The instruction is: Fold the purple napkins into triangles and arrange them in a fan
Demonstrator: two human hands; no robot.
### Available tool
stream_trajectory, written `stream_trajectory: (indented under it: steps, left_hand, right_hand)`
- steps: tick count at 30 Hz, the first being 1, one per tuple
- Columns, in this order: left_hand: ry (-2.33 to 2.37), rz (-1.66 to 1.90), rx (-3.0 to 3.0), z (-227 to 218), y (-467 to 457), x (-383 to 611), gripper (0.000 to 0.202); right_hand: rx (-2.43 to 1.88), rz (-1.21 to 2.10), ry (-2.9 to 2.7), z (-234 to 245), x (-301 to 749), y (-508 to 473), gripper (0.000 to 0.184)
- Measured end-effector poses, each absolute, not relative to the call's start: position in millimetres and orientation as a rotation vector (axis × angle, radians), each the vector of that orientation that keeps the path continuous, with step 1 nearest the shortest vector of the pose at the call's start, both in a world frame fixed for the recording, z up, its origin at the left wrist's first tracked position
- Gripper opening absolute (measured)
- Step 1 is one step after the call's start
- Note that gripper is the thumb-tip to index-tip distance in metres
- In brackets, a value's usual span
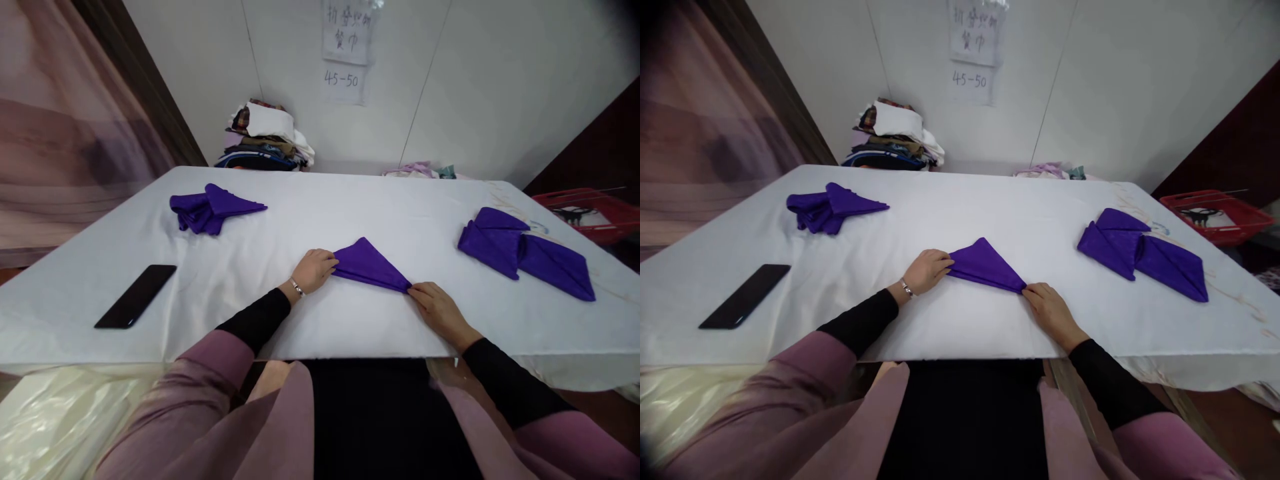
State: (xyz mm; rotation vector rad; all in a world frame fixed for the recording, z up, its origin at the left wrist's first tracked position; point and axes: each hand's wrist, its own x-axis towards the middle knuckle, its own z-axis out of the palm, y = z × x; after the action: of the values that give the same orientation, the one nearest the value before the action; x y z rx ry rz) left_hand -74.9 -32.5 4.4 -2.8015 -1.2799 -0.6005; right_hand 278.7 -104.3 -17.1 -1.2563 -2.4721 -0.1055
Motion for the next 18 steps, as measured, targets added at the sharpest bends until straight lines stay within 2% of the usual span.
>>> stream_trajectory:
  steps: [9,13,18]
  left_hand:
    - [-1.212,-0.350,-2.740,-7,-34,-82,0.029]
    - [-1.211,-0.361,-2.721,-9,-37,-85,0.032]
    - [-1.167,-0.421,-2.728,-12,-35,-88,0.032]
  right_hand:
    - [-1.289,-0.060,-2.319,-21,279,-116,0.030]
    - [-1.335,-0.026,-2.258,-22,283,-120,0.028]
    - [-1.452,0.168,-1.960,-24,297,-123,0.026]
